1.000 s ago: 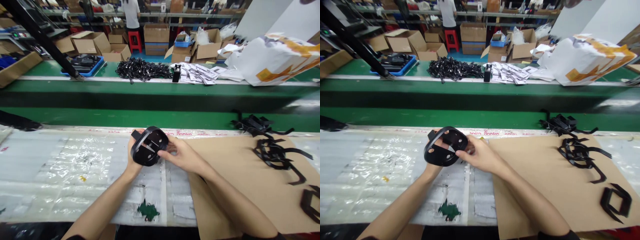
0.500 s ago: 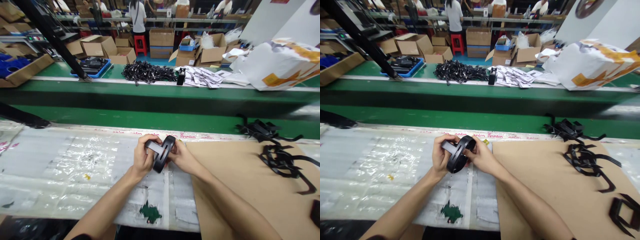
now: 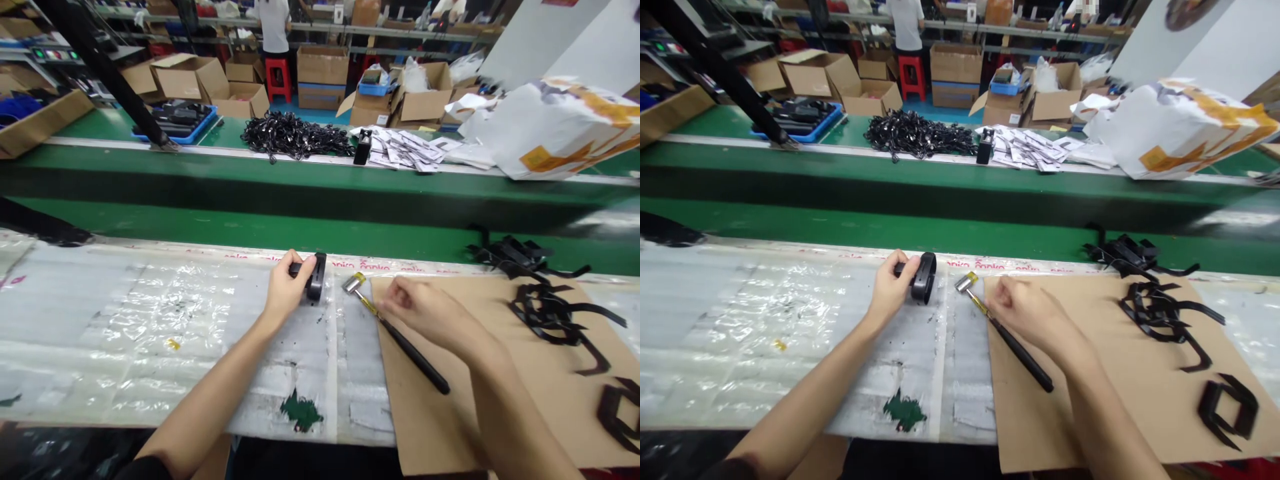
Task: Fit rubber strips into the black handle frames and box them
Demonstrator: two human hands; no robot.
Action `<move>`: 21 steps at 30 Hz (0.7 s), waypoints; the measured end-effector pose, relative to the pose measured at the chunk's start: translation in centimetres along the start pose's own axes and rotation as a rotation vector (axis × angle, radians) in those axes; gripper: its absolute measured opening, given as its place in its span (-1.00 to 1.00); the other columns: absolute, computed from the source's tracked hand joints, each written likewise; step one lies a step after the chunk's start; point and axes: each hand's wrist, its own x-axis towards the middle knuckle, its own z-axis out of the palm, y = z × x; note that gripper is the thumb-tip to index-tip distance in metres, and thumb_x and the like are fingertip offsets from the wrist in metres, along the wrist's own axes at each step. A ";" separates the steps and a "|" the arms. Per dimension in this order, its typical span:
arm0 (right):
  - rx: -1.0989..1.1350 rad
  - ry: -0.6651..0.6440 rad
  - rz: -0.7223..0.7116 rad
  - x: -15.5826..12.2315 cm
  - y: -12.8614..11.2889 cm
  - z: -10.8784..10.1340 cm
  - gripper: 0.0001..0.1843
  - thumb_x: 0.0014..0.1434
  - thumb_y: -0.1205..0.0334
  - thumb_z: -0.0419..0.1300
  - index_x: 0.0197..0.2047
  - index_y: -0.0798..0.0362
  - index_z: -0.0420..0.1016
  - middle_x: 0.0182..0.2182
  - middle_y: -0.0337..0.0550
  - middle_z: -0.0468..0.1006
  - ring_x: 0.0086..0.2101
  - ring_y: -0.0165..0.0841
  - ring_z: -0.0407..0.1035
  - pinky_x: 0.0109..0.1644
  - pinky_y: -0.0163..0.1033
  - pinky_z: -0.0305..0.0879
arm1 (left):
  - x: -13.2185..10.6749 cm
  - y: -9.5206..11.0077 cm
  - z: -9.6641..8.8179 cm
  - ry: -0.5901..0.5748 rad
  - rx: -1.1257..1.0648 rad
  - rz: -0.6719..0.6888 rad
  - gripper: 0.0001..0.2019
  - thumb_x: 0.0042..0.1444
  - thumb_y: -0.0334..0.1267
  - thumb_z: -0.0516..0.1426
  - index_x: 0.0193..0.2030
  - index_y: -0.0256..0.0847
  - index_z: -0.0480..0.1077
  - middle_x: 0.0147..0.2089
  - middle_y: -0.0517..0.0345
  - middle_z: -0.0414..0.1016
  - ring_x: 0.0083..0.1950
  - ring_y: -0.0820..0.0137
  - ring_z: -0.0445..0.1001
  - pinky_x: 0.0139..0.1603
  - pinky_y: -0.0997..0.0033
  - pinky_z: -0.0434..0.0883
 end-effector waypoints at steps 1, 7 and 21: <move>-0.093 -0.017 0.051 -0.8 0.6 0.7 -0.77 0.23 0.02 0.31 -0.29 -0.05 0.42 -0.40 -0.17 0.62 -0.43 -0.23 0.47 -0.36 -0.19 0.20 | 0.3 -0.2 0.1 -0.009 0.000 -0.032 -0.55 0.25 0.03 0.23 -0.45 -0.14 0.12 -0.48 0.33 0.08 -0.39 0.44 0.08 -0.31 0.41 0.11; -0.106 -0.020 0.104 -3.6 2.9 4.9 -0.84 0.29 0.06 0.14 -0.28 -0.07 0.34 -0.30 -0.09 0.64 -0.33 -0.12 0.53 -0.26 -0.12 0.28 | 1.1 -0.3 -0.7 -0.311 -0.098 -0.123 -0.48 0.18 0.09 0.27 -0.51 -0.14 0.08 -0.52 0.34 0.09 -0.43 0.47 0.09 -0.33 0.42 0.09; 0.795 -0.219 0.238 -6.9 0.6 9.1 -0.50 0.36 -0.34 0.15 -0.03 -0.06 0.35 -0.50 -0.38 0.29 -0.59 -0.44 0.15 -0.60 -0.37 0.00 | -1.5 -0.4 2.2 -0.150 -0.084 -0.075 -0.46 0.22 0.10 0.19 -0.55 -0.13 0.02 -0.53 0.33 -0.03 -0.44 0.48 0.03 -0.37 0.40 0.04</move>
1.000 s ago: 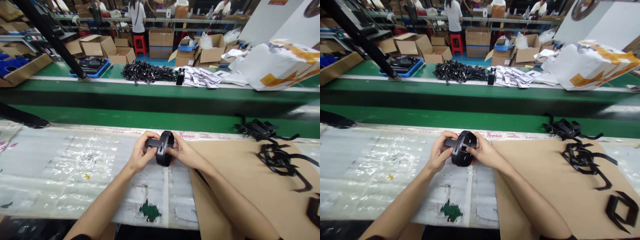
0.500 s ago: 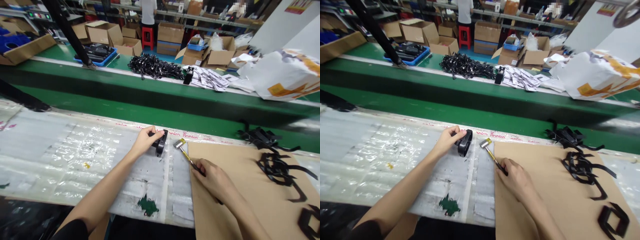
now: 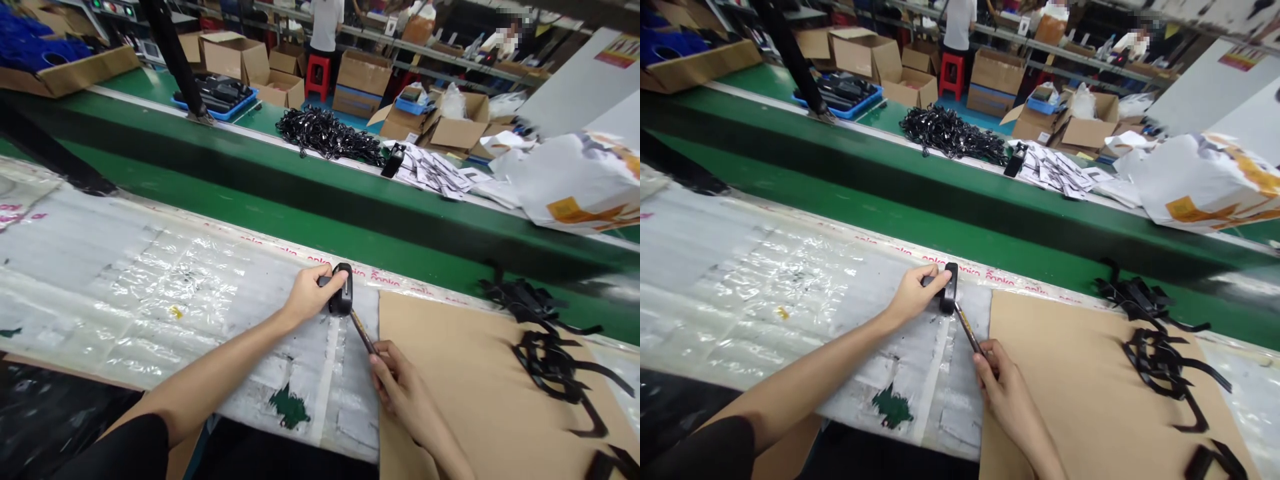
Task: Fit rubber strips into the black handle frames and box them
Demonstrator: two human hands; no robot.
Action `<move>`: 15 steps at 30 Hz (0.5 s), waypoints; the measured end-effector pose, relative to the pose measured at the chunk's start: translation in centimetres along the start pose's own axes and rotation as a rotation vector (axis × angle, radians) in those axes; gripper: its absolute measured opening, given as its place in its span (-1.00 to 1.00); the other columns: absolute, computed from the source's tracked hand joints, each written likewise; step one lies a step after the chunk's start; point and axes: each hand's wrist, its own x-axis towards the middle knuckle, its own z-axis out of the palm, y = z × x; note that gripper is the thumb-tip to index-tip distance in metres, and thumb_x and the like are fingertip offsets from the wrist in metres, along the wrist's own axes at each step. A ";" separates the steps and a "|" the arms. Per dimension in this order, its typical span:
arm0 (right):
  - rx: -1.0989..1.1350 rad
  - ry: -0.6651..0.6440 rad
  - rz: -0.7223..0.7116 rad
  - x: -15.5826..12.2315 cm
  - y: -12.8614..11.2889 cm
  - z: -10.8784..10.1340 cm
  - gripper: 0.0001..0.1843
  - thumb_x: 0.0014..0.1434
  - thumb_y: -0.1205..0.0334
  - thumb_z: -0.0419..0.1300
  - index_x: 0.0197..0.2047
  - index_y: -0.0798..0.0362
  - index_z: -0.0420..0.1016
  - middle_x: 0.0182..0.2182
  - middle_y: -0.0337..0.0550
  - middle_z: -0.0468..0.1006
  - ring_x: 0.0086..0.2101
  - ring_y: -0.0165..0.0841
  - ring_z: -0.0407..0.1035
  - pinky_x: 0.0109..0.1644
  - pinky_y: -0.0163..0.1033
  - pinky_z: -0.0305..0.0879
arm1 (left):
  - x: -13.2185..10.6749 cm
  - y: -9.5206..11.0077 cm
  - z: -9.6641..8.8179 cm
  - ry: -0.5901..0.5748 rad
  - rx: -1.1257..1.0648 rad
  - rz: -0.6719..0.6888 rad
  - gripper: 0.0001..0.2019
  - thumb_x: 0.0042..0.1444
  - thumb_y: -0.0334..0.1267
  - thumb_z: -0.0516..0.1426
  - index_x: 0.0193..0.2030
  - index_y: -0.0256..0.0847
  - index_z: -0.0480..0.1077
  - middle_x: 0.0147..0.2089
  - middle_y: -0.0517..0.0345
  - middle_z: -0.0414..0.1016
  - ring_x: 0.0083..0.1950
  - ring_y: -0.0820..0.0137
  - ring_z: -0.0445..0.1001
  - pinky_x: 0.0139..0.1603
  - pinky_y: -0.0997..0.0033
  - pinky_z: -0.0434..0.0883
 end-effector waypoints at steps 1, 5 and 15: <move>0.021 -0.015 0.000 0.1 -0.1 0.1 -0.49 0.34 -0.32 0.19 0.02 -0.06 0.35 -0.47 -0.37 0.31 -0.58 -0.45 0.16 -0.59 -0.38 0.02 | 0.1 0.0 -0.1 -0.019 -0.009 0.003 -0.46 0.23 0.11 0.18 -0.55 -0.14 0.02 -0.53 0.33 -0.02 -0.44 0.48 0.03 -0.37 0.40 0.04; 0.051 -0.078 0.031 0.0 -0.6 0.0 -0.38 0.36 -0.34 0.13 0.26 -0.12 0.24 -0.34 -0.31 0.45 -0.63 -0.49 0.17 -0.64 -0.39 0.08 | 0.9 -0.2 -0.9 -0.116 -0.117 -0.045 -0.43 0.22 0.21 0.18 -0.56 -0.15 0.09 -0.55 0.32 0.03 -0.46 0.48 0.05 -0.38 0.40 0.05; 0.086 -0.047 0.099 -0.2 -0.4 0.5 -0.33 0.36 -0.41 0.07 0.21 -0.03 0.33 -0.54 -0.44 0.24 -0.66 -0.52 0.00 -0.66 -0.44 -0.07 | 2.5 -0.7 -2.3 -0.284 -0.259 -0.063 -0.38 0.15 0.28 0.24 -0.57 -0.16 0.12 -0.55 0.30 0.11 -0.49 0.51 0.07 -0.43 0.41 0.02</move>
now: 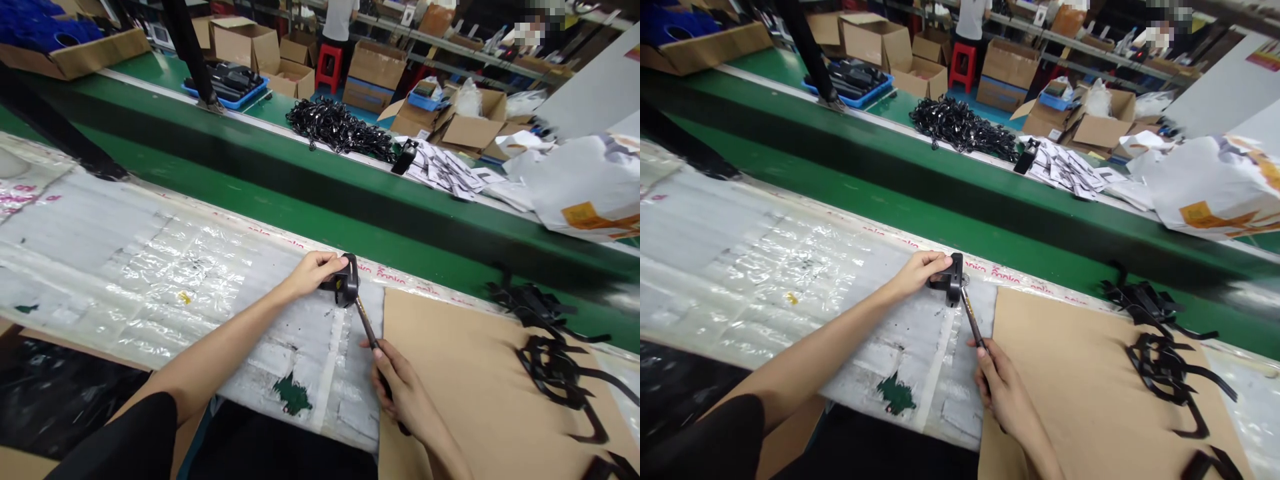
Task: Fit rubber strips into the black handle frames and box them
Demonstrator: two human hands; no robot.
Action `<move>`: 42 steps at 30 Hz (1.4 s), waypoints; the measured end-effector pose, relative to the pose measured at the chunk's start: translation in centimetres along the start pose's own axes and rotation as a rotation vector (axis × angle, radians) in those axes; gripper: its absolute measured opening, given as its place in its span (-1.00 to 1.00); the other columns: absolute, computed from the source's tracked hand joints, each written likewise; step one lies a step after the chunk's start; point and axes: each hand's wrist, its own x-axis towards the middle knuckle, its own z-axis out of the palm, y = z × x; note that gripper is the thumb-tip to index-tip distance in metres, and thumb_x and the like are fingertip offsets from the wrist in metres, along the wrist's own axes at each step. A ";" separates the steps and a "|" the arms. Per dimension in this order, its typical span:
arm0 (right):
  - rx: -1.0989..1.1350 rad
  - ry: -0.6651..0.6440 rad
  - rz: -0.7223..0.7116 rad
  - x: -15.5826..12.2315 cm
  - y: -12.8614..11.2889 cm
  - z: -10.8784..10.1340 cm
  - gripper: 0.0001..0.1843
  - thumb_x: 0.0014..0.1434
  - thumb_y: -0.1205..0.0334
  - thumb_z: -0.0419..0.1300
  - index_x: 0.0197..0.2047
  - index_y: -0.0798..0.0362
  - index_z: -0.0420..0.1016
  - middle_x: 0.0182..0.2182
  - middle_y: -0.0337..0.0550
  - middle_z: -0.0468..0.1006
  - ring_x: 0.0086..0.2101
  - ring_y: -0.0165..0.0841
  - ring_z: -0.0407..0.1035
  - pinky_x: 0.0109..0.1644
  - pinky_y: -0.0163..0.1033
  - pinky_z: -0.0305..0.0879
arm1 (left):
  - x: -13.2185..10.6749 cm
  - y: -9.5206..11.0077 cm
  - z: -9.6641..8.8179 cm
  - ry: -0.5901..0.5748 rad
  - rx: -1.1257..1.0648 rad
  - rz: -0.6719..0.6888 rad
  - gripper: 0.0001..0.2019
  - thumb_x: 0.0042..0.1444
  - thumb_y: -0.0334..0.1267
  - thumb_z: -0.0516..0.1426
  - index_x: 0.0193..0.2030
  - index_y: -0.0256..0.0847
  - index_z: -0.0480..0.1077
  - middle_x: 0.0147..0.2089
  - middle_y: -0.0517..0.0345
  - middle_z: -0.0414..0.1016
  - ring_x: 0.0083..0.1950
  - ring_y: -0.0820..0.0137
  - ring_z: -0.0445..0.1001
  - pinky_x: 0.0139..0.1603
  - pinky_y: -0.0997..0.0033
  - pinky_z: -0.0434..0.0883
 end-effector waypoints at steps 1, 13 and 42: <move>0.006 -0.003 0.000 -0.1 0.0 0.1 -0.33 0.37 -0.41 0.06 0.22 -0.02 0.33 -0.54 -0.43 0.25 -0.67 -0.52 0.01 -0.67 -0.43 -0.06 | 0.0 -0.1 0.2 0.040 -0.012 0.003 -0.38 0.16 0.28 0.24 -0.57 -0.16 0.12 -0.55 0.30 0.10 -0.50 0.51 0.06 -0.43 0.42 0.02; 0.034 0.035 0.072 -1.1 0.9 1.3 -0.28 0.35 -0.43 0.07 0.23 0.00 0.35 -0.51 -0.43 0.23 -0.62 -0.55 -0.01 -0.64 -0.46 -0.10 | -0.5 -2.7 2.2 0.276 -0.143 -0.015 -0.40 0.12 0.20 0.21 -0.63 -0.14 0.02 -0.57 0.32 -0.05 -0.51 0.53 -0.01 -0.46 0.42 0.00; 0.075 0.268 -0.030 -3.4 0.3 1.6 -0.43 0.32 -0.39 0.18 -0.04 -0.01 0.41 -0.59 -0.47 0.13 -0.64 -0.55 -0.08 -0.63 -0.45 -0.16 | -1.1 -1.6 3.0 0.239 -0.097 0.106 -0.52 0.19 -0.03 0.13 -0.62 -0.13 0.01 -0.56 0.32 -0.08 -0.48 0.50 -0.06 -0.41 0.34 -0.06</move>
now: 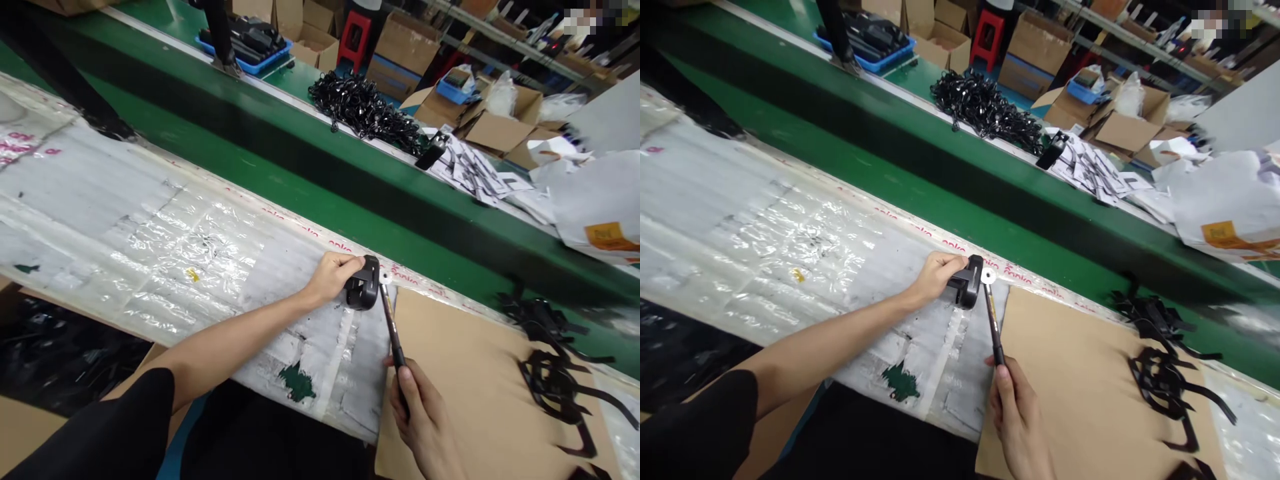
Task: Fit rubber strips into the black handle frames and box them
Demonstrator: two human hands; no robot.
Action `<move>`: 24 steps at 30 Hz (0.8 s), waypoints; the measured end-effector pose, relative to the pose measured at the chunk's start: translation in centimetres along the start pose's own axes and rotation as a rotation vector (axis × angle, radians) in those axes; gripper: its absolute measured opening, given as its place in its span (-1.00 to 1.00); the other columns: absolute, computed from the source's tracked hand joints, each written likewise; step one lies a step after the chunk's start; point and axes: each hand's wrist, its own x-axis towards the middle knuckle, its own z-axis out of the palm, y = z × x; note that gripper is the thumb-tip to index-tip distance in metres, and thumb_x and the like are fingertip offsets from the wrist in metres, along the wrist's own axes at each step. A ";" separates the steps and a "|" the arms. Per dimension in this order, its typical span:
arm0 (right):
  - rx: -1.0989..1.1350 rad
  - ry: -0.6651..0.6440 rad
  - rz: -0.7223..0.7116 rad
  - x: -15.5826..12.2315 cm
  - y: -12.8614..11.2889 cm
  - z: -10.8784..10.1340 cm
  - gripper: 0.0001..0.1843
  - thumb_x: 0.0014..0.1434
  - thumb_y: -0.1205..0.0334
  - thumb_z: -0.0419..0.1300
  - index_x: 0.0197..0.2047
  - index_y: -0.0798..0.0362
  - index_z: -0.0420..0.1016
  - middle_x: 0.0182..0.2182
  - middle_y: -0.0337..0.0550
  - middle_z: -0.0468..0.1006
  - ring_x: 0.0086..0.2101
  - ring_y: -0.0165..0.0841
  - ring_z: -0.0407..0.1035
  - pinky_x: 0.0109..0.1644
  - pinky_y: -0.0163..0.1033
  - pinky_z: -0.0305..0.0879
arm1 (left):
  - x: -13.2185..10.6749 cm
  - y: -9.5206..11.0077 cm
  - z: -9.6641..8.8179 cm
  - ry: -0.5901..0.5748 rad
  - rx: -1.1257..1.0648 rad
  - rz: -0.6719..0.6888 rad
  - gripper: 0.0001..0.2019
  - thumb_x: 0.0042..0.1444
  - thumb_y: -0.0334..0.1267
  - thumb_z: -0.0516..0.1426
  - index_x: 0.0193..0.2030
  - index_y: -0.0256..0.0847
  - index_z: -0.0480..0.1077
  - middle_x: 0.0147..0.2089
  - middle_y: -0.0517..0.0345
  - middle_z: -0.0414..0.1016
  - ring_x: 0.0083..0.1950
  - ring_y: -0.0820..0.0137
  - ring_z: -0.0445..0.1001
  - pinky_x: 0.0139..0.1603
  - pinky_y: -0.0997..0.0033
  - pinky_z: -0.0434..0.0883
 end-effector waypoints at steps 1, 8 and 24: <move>0.046 0.020 -0.017 -0.1 0.0 0.1 -0.45 0.34 -0.37 0.18 -0.05 -0.01 0.40 -0.59 -0.47 0.13 -0.64 -0.56 -0.09 -0.63 -0.46 -0.14 | 0.0 -0.1 0.0 -0.002 0.001 0.001 -0.52 0.19 -0.03 0.14 -0.62 -0.13 0.01 -0.56 0.32 -0.07 -0.48 0.50 -0.06 -0.41 0.34 -0.06; 0.342 0.101 -0.042 -1.4 1.0 1.1 -0.50 0.35 -0.36 0.15 -0.06 -0.07 0.37 -0.64 -0.49 0.16 -0.72 -0.59 -0.16 -0.68 -0.48 -0.18 | 0.1 -0.5 0.0 0.005 -0.022 -0.002 -0.52 0.19 -0.05 0.15 -0.63 -0.13 0.02 -0.57 0.32 -0.07 -0.48 0.51 -0.07 -0.41 0.34 -0.05; 0.206 -0.043 0.123 -1.2 0.8 0.3 -0.46 0.28 -0.36 0.25 -0.18 -0.01 0.34 -0.63 -0.50 0.14 -0.68 -0.61 -0.19 -0.69 -0.48 -0.24 | 2.0 0.9 -1.5 0.020 -0.321 -0.248 -0.47 -0.01 0.06 0.20 -0.71 -0.08 -0.03 -0.71 0.36 -0.12 -0.64 0.54 -0.10 -0.54 0.37 -0.05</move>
